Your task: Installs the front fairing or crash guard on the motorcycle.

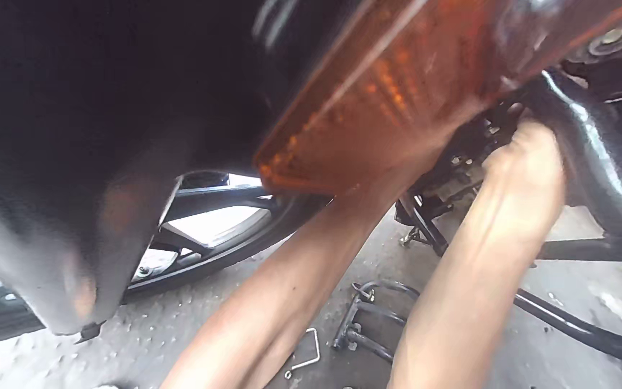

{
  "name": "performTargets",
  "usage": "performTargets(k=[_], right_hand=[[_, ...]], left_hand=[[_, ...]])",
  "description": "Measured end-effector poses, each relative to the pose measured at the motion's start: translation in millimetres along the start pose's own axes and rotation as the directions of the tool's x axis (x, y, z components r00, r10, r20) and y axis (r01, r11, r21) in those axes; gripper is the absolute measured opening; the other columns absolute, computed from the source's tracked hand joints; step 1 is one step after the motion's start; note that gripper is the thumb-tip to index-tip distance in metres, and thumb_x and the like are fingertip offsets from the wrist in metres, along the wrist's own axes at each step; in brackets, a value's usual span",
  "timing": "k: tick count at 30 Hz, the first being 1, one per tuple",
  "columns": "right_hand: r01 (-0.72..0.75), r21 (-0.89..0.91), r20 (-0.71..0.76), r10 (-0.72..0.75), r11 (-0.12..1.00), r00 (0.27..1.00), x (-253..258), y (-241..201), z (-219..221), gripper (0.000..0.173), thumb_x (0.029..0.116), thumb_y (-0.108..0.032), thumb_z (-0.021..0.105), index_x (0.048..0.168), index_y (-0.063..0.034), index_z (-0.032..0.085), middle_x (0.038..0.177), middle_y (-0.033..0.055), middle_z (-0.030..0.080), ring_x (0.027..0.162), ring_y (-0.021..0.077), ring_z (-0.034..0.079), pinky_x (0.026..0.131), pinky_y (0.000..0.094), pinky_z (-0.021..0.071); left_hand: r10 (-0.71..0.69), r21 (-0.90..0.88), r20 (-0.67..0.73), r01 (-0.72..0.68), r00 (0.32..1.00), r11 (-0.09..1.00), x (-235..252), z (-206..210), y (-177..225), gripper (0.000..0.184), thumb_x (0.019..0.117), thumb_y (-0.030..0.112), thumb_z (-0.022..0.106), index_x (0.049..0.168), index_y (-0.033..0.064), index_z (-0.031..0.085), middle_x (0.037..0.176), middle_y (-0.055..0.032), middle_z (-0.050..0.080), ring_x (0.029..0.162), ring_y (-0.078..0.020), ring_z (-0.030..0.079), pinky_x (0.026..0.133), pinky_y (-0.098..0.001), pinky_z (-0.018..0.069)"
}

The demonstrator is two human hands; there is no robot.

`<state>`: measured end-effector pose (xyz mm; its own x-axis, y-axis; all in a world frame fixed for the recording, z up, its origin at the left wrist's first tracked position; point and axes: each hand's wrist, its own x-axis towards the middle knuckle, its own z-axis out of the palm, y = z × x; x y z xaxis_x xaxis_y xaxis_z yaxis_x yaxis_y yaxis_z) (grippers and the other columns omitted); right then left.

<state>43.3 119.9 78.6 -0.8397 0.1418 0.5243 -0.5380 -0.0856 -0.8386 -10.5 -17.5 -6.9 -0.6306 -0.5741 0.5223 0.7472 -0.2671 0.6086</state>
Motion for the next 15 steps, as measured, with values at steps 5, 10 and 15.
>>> performTargets(k=[5,10,15], right_hand=[[0.016,-0.029,-0.01,-0.016,0.999,1.0,11,12,-5,0.028,0.0952,-0.015,0.071,0.117,-0.0026,0.058,0.097,0.0051,0.066,0.089,0.0088,0.066,0.075,0.0255,0.0578],[0.165,-0.106,0.017,-0.164,0.981,0.986,22,21,-7,0.031,0.0925,-0.018,0.075,0.114,-0.0016,0.06,0.097,0.0038,0.066,0.092,0.0057,0.065,0.079,0.0222,0.0564],[0.106,-0.316,-0.138,-0.156,0.943,0.978,37,34,1,0.048,0.0796,-0.04,0.085,0.107,-0.0053,0.067,0.093,0.0053,0.069,0.085,0.0093,0.068,0.072,0.0276,0.0585]], left_hand=[[-0.019,0.019,0.005,0.019,1.0,1.0,-3,-7,1,0.037,0.1059,0.045,0.053,0.122,0.0132,0.062,0.115,-0.0104,0.066,0.097,-0.0222,0.065,0.071,-0.0409,0.0564],[-0.037,-0.025,0.034,0.038,0.999,0.999,-6,-12,-2,0.031,0.1081,0.038,0.051,0.118,0.0098,0.061,0.095,-0.0087,0.062,0.075,-0.0171,0.059,0.059,-0.0336,0.0517],[-0.041,-0.062,0.027,0.043,0.999,0.997,-5,-10,-3,0.024,0.1076,0.033,0.052,0.113,0.0098,0.058,0.093,-0.0082,0.06,0.073,-0.0156,0.057,0.055,-0.0306,0.0487]])
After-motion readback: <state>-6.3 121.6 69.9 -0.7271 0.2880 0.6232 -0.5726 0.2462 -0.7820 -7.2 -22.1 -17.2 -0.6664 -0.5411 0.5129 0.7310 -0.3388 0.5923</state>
